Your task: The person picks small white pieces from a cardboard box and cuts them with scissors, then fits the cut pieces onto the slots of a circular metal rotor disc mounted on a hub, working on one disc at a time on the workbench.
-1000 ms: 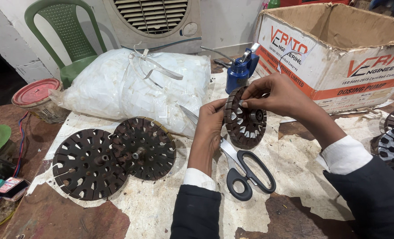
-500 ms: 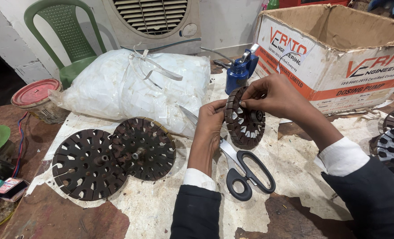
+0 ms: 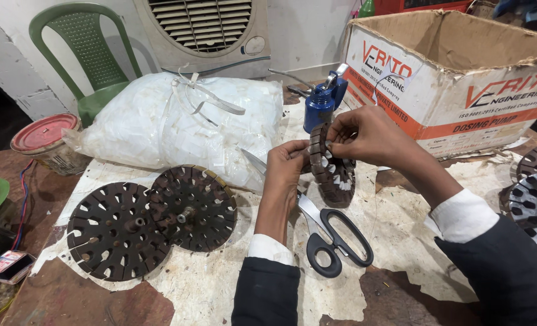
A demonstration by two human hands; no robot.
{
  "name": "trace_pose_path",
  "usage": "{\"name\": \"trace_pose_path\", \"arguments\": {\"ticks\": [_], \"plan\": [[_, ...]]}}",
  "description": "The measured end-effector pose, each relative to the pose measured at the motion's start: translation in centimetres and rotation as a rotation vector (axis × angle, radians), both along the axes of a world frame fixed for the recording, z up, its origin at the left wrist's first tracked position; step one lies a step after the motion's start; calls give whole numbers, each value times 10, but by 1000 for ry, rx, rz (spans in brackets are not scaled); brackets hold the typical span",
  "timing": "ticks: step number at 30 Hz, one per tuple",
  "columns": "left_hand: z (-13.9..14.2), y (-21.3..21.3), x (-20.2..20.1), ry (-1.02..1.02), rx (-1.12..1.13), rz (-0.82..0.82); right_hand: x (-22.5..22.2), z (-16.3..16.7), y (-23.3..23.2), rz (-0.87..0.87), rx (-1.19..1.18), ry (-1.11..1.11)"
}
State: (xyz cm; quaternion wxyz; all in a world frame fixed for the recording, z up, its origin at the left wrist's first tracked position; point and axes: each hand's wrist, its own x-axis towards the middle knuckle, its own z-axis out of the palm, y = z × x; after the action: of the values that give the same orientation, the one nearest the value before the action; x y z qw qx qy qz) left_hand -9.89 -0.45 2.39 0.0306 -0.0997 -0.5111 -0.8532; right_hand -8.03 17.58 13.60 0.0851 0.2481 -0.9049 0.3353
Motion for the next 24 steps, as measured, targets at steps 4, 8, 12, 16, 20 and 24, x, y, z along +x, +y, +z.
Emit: {"name": "trace_pose_path", "arguments": {"ticks": [4, 8, 12, 16, 20, 24], "plan": [[3, 1, 2, -6, -35, 27, 3, 1, -3, 5, 39, 34], [3, 0, 2, 21, -102, 39, 5, 0, -7, -57, 65, 39], [-1, -1, -2, 11, -138, 35, 5, -2, -9, -58, 57, 92], [-4, -1, -5, 33, -144, 22, 4, -3, -9, -62, 22, 96], [-1, -4, 1, 61, -97, -53, 5, -2, -9, -76, 25, 79], [8, -9, 12, 43, -56, -130, 7, -1, -9, -106, 25, 57]]}}
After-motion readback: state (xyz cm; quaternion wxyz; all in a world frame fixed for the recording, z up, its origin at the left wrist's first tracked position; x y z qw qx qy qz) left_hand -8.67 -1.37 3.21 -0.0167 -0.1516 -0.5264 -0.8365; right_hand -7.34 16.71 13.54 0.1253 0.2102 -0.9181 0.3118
